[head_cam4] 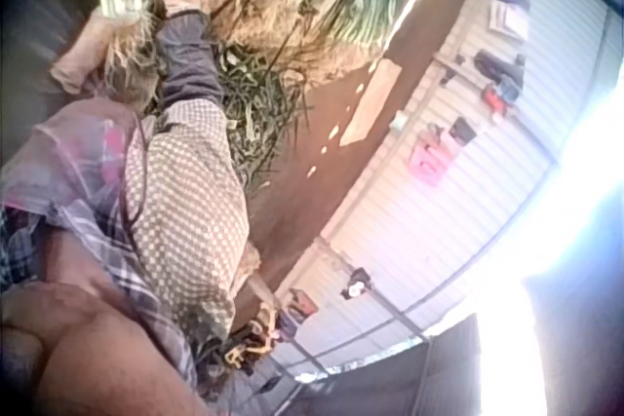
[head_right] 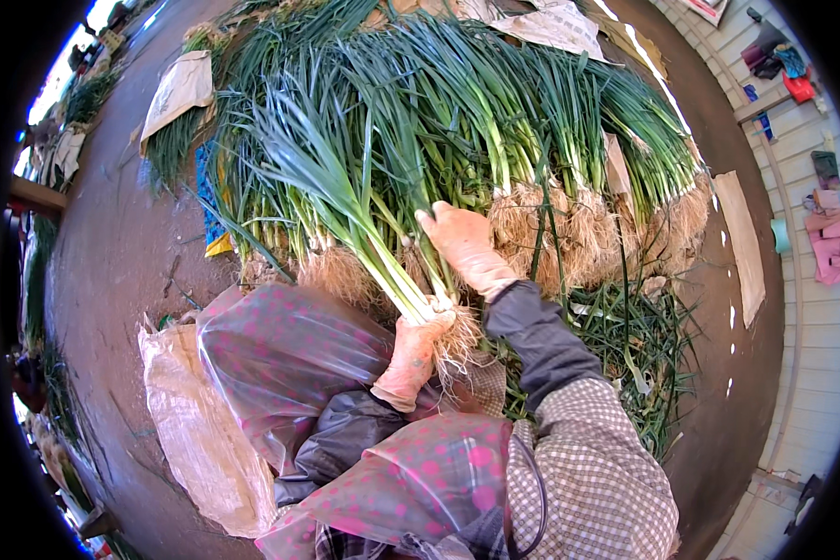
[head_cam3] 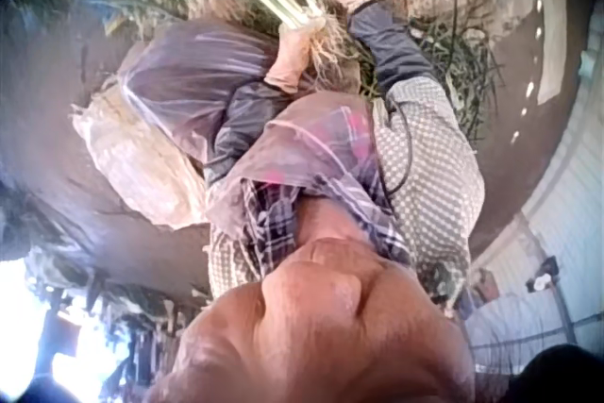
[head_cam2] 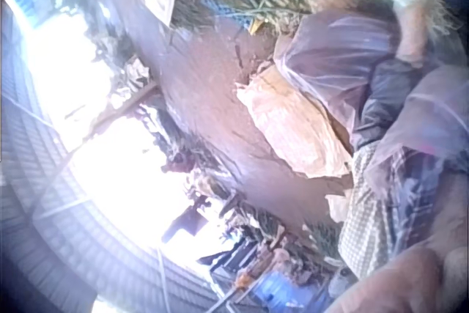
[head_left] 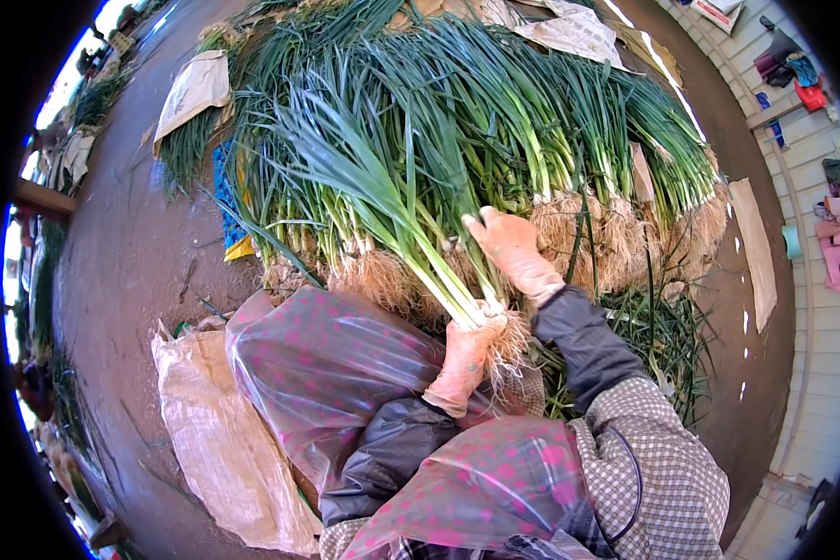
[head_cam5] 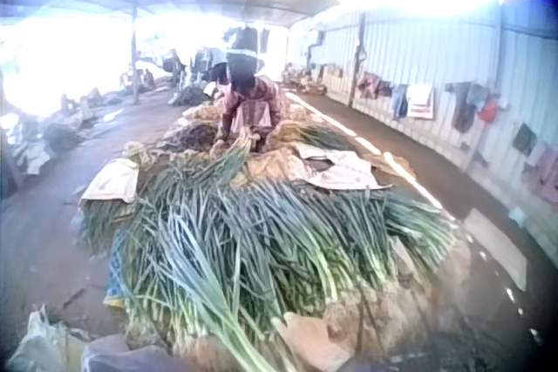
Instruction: The person is cleaning green onions by removing wilted leaves and peeling back the outer layers by hand while seated on the floor.
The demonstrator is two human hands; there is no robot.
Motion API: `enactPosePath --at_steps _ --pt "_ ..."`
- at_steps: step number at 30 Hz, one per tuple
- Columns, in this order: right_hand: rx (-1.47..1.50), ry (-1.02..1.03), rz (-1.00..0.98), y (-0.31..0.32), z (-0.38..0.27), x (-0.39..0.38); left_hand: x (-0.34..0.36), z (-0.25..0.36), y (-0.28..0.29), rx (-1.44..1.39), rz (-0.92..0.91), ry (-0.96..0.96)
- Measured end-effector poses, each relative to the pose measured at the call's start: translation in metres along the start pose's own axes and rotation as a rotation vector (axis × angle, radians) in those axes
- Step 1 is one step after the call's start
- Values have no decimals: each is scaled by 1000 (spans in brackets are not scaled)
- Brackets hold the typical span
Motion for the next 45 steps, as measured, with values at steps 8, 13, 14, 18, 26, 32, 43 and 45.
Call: enactPosePath --at_steps 8,13,14,18,26,32,43,45 --pt "459 571 55 35 -52 -140 8 20 44 -30 173 -110" --pt "1330 -169 -351 31 -6 -133 11 10 38 10 218 -65" --pt "1157 -123 -348 25 -8 -115 13 7 33 50 213 -48" --pt "487 -61 -412 -29 -21 -28 13 -2 39 148 268 -72" --pt "1110 -160 -93 -19 -33 -51 5 16 46 25 247 -121" --pt "1282 -44 -146 -18 -11 -105 11 8 51 54 278 -130" --pt "-14 817 -734 -16 -44 -95 6 17 54 179 263 -177" --pt "510 721 -658 4 -44 -129 14 15 54 98 262 -143"
Point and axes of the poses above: each hand's wrist, its own x-axis towards the middle knuckle, its own y-axis out of the back of the hand, z = x × y, the point moved 8 cm from there along x, towards the middle knuckle, and after that the axes turned 3 degrees about -z, right-handed, at the moved point
